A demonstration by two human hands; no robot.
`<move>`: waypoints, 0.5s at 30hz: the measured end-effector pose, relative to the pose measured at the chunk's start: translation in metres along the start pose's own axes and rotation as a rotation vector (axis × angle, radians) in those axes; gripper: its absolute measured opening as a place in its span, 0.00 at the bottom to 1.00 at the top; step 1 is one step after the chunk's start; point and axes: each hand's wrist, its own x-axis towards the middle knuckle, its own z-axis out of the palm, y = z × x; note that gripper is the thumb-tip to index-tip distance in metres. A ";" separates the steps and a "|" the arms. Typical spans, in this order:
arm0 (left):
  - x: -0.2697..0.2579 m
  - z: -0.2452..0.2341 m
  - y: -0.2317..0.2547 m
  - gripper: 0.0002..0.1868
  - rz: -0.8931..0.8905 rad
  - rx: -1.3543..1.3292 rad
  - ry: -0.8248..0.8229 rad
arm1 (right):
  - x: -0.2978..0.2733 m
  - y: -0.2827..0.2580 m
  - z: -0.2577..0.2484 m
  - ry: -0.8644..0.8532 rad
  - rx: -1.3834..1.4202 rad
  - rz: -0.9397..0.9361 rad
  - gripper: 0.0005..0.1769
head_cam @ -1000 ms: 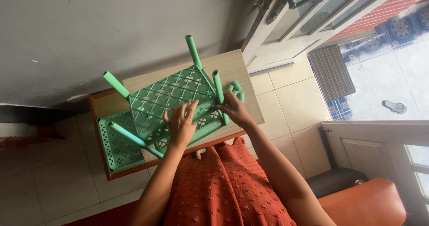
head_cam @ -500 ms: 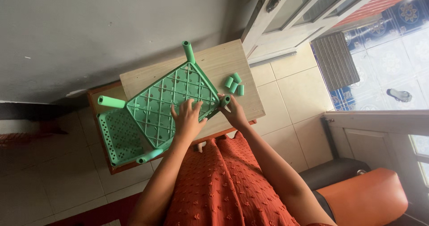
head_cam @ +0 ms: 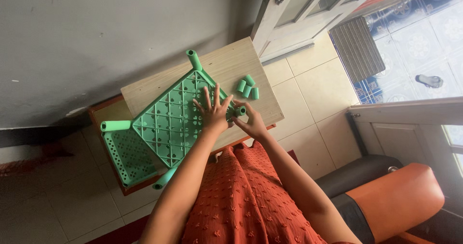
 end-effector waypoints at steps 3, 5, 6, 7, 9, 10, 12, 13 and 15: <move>0.003 0.012 0.000 0.49 -0.020 0.000 0.052 | 0.005 0.001 0.009 0.132 -0.050 -0.120 0.18; 0.005 0.023 -0.001 0.44 -0.045 0.049 0.043 | 0.011 0.005 0.024 0.204 0.010 0.010 0.13; 0.006 0.029 -0.002 0.43 -0.034 0.065 0.074 | 0.015 0.006 0.035 0.227 0.078 0.157 0.15; 0.006 0.035 -0.004 0.41 -0.026 0.083 0.105 | 0.017 0.007 0.041 0.248 0.148 0.303 0.20; 0.006 0.045 -0.007 0.36 0.011 0.117 0.241 | 0.019 0.005 0.046 0.314 0.150 0.251 0.19; 0.006 0.049 -0.009 0.32 0.038 0.133 0.345 | 0.022 0.001 0.048 0.347 0.151 0.226 0.19; 0.009 0.050 -0.012 0.31 0.048 0.195 0.405 | 0.027 -0.014 0.043 0.356 -0.137 -0.159 0.19; 0.010 0.050 -0.013 0.32 0.031 0.239 0.355 | 0.026 -0.022 0.041 0.349 -0.283 -0.347 0.18; 0.007 0.047 -0.011 0.38 -0.002 0.205 0.222 | 0.048 -0.034 0.028 0.385 -0.277 -0.341 0.18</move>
